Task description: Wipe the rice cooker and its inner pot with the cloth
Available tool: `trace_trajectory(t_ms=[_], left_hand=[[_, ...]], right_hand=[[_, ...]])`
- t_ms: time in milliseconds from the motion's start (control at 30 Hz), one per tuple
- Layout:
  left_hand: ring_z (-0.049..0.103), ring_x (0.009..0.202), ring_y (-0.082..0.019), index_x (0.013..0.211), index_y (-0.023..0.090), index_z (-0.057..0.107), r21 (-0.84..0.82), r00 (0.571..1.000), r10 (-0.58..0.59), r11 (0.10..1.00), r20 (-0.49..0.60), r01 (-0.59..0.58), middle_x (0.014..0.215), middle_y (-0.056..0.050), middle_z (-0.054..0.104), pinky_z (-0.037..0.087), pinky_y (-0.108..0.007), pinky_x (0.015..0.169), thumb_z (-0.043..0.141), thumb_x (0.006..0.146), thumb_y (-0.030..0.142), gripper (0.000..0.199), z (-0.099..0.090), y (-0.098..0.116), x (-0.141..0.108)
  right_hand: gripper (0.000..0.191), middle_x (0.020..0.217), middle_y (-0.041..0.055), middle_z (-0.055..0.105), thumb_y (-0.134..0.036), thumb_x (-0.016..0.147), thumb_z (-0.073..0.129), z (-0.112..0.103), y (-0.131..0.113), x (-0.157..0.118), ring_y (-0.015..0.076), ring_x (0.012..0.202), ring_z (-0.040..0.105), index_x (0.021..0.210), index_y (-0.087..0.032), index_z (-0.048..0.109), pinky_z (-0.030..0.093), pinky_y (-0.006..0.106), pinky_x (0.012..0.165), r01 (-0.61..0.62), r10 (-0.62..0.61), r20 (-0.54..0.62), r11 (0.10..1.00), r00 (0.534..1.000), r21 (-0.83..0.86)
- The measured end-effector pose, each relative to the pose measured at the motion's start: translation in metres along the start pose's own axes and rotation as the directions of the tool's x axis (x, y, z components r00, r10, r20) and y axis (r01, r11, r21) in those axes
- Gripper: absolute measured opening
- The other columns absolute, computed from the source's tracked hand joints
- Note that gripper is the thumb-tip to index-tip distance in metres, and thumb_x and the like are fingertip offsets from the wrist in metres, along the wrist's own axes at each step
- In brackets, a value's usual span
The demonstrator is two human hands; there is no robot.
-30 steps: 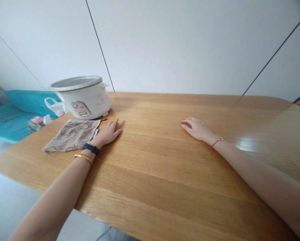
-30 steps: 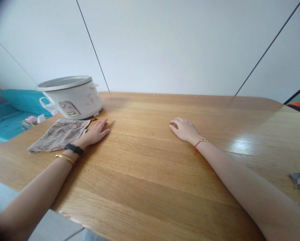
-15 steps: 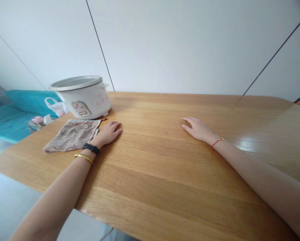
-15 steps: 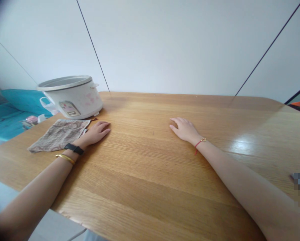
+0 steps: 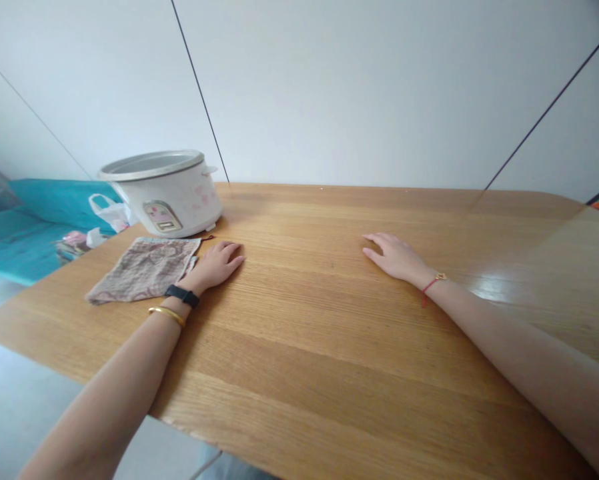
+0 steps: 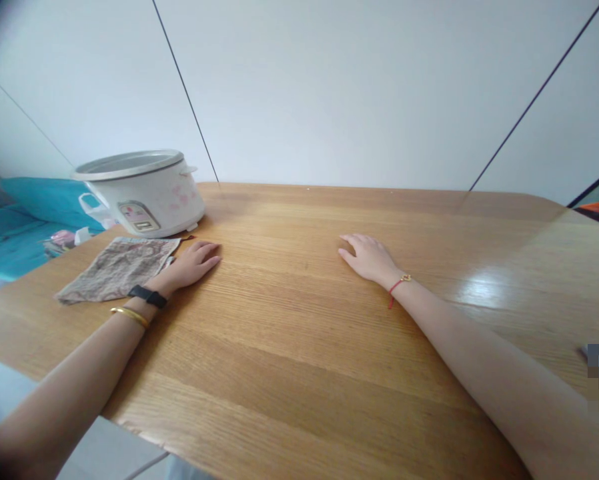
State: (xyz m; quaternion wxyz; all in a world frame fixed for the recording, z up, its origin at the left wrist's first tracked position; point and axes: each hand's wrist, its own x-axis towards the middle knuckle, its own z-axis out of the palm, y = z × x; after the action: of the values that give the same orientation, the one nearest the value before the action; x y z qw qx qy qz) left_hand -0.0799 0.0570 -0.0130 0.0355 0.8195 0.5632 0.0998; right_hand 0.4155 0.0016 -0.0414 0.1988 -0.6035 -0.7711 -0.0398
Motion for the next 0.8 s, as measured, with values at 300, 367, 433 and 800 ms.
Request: trace_trajectory(t_ms=[300, 367, 433, 800], left_hand=[[0.048, 0.145, -0.037, 0.164, 0.012, 0.031, 0.023, 0.999, -0.048, 0.999, -0.019, 0.049, 0.155, -0.021, 0.051, 0.038, -0.051, 0.120, 0.040, 0.098, 0.055, 0.080, 0.0038, -0.0014, -0.0008], [0.048, 0.145, -0.037, 0.164, 0.010, 0.031, 0.022, 0.999, -0.048, 0.999, -0.016, 0.048, 0.155, -0.022, 0.050, 0.038, -0.051, 0.120, 0.039, 0.098, 0.056, 0.081, 0.0029, -0.0009, -0.0006], [0.049, 0.144, -0.036, 0.160, 0.009, 0.038, 0.017, 0.999, -0.032, 0.999, -0.006, 0.032, 0.154, -0.022, 0.051, 0.037, -0.050, 0.121, 0.039, 0.097, 0.056, 0.078, 0.0017, -0.0005, -0.0001], [0.046, 0.145, -0.039, 0.161, 0.005, 0.036, 0.020, 0.999, -0.036, 0.999, -0.002, 0.036, 0.155, -0.025, 0.048, 0.036, -0.053, 0.121, 0.038, 0.097, 0.055, 0.081, 0.0019, 0.0009, -0.0003]], right_hand=[[0.039, 0.137, 0.0114, 0.064, -0.042, 0.106, 0.046, 0.0004, 0.0020, 0.0015, 0.0322, 0.127, 0.059, 0.127, -0.020, 0.071, 0.047, 0.054, 0.114, 0.022, -0.022, 0.011, 1.000, 1.000, -0.009], [0.039, 0.138, 0.0109, 0.063, -0.042, 0.106, 0.046, 0.0000, 0.0017, 0.0015, 0.0323, 0.128, 0.059, 0.128, -0.020, 0.070, 0.047, 0.054, 0.114, 0.021, -0.020, 0.017, 1.000, 1.000, -0.010], [0.041, 0.139, 0.0111, 0.063, -0.042, 0.106, 0.046, -0.0005, 0.0009, 0.0012, 0.0327, 0.129, 0.059, 0.132, -0.020, 0.068, 0.047, 0.053, 0.115, 0.015, -0.015, 0.021, 1.000, 1.000, -0.010], [0.046, 0.141, 0.0131, 0.062, -0.043, 0.105, 0.046, 0.0012, 0.0015, 0.0010, 0.0335, 0.129, 0.058, 0.139, -0.017, 0.064, 0.048, 0.055, 0.114, 0.011, -0.011, 0.001, 1.000, 1.000, -0.005]])
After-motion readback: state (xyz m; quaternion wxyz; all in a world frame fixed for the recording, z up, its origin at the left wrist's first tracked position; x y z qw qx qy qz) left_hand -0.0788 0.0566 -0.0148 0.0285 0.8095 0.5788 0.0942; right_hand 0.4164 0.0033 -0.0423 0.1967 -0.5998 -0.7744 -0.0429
